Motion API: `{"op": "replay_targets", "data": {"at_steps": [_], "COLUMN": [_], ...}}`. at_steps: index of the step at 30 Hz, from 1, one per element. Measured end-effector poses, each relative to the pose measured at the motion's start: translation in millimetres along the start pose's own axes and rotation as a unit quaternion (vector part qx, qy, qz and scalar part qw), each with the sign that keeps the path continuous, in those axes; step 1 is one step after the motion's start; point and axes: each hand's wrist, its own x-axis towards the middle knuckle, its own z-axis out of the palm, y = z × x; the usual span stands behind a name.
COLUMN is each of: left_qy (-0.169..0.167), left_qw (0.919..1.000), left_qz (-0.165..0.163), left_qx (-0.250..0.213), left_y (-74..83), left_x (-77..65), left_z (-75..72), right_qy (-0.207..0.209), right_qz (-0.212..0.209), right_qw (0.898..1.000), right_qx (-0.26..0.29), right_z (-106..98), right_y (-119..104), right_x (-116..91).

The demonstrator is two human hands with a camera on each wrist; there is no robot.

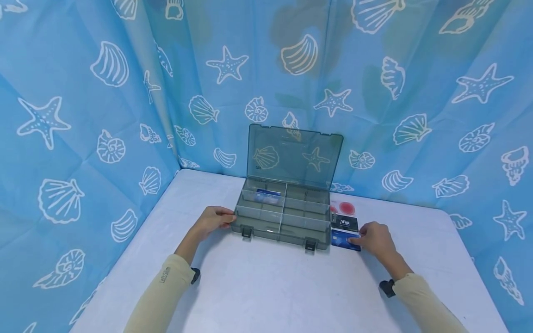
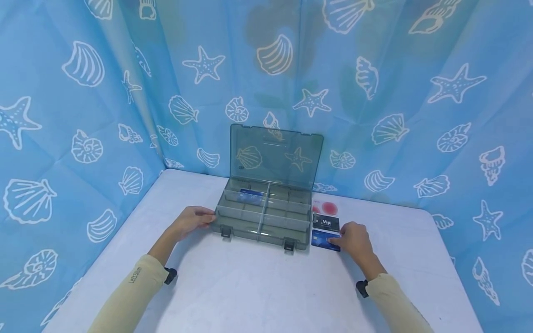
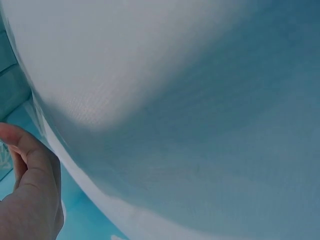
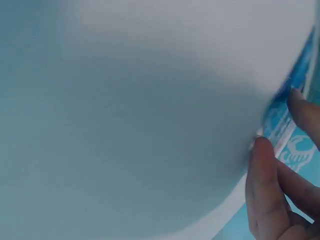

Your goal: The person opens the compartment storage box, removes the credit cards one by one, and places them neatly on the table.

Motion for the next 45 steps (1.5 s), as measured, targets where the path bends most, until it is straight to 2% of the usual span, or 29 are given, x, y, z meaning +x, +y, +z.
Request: {"op": "replay_targets", "data": {"at_steps": [4, 6, 9, 12, 14, 17, 19, 20, 21, 23, 25, 27, 28, 32, 39, 45], "left_qy": [0.002, 0.001, 0.002, 0.002, -0.002, -0.006, -0.009, -0.011, -0.013, -0.018, -0.020, -0.017, -0.013, -0.008, -0.006, -0.004], "left_qw": [1.0000, 1.0000, 0.9999, 0.9997, 0.9994, 0.9989, 0.9986, 0.9984, 0.9982, 0.9978, 0.9974, 0.9972, 0.9972, 0.9968, 0.9976, 0.9975], "left_qz": [0.005, 0.005, 0.003, 0.008, 0.012, 0.017, 0.023, 0.026, 0.029, 0.031, 0.029, 0.023, 0.021, 0.023, 0.017, 0.011], "left_qx": [-0.003, -0.006, -0.012, -0.022, -0.032, -0.043, -0.046, -0.048, -0.050, -0.056, -0.062, -0.070, -0.071, -0.076, -0.067, -0.070], "left_y": [-0.2, -0.7, -2.0, -3.2, -2.8, -3.2, -3.5, -3.9, -4.6, -6.2, -8.3, -9.4, -9.5, -7.4, -5.2, -6.4], "left_x": [-0.5, -1.3, -1.9, -1.6, -1.1, 0.3, 1.4, 2.3, 3.4, 5.4, 6.9, 7.0, 6.7, 3.9, 2.0, 4.5], "left_z": [-3.0, -3.8, -4.2, -3.3, -1.7, 0.0, 1.0, 1.5, 2.0, 2.3, 1.8, 0.3, -0.7, -2.0, 2.2, -2.6], "right_qy": [0.027, 0.055, 0.085, 0.050, -0.007, -0.092, -0.121, -0.126, -0.127, -0.128, -0.146, -0.177, -0.193, -0.236, -0.282, -0.284], "right_qz": [-0.019, -0.041, -0.102, -0.150, -0.157, -0.137, -0.123, -0.122, -0.116, -0.100, -0.075, -0.045, -0.032, -0.003, 0.010, 0.048], "right_qw": [0.999, 0.995, 0.985, 0.973, 0.960, 0.932, 0.920, 0.919, 0.922, 0.933, 0.943, 0.947, 0.946, 0.932, 0.903, 0.879], "right_qx": [0.037, 0.066, 0.108, 0.170, 0.234, 0.323, 0.351, 0.354, 0.348, 0.321, 0.291, 0.265, 0.260, 0.274, 0.323, 0.379], "right_z": [-10, -16, -22, -22, -19, -9, -1, 3, 8, 16, 24, 31, 33, 37, 36, 41], "right_y": [-14, -31, -69, -114, -143, -180, -200, -208, -215, -227, -237, -246, -250, -259, -260, -268], "right_x": [10, 14, 21, 27, 32, 42, 50, 55, 59, 68, 77, 85, 89, 101, 112, 115]}}
